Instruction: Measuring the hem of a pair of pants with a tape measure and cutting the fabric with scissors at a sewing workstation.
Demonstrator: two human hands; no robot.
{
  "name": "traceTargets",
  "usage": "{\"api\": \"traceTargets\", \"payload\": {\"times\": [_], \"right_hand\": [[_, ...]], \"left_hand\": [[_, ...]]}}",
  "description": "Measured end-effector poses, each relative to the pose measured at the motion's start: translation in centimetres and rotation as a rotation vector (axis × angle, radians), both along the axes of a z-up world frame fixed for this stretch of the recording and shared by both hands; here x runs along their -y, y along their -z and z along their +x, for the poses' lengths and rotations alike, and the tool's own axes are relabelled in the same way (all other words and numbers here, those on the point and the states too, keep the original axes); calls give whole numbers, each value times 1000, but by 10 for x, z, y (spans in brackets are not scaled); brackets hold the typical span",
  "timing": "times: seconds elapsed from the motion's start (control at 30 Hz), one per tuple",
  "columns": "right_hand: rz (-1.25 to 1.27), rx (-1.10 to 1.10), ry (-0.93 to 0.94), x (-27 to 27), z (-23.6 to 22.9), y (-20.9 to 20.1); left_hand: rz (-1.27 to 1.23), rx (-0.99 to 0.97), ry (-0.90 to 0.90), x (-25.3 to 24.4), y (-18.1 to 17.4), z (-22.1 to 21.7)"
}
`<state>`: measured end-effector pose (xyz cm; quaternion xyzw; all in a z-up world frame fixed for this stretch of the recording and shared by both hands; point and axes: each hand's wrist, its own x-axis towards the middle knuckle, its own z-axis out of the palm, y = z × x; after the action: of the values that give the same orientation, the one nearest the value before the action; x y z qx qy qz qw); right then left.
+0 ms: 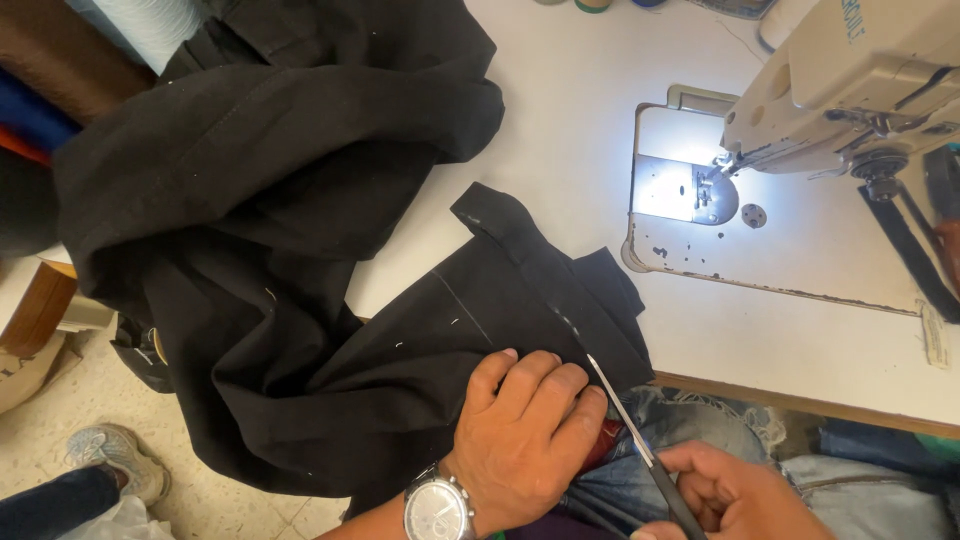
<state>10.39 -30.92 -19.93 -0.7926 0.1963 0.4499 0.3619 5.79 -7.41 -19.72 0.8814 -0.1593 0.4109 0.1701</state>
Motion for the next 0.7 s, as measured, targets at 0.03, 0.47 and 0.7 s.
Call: {"api": "traceTargets", "payload": {"times": [0.03, 0.47, 0.7], "right_hand": [[-2, 0, 1, -3, 2, -6], [-83, -4, -88, -13, 10, -22], [-179, 12, -182, -22, 12, -29]], "left_hand": [[-2, 0, 1, 1, 1, -1], [-28, 7, 8, 2, 1, -4], [-45, 2, 57, 2, 2, -6]]}}
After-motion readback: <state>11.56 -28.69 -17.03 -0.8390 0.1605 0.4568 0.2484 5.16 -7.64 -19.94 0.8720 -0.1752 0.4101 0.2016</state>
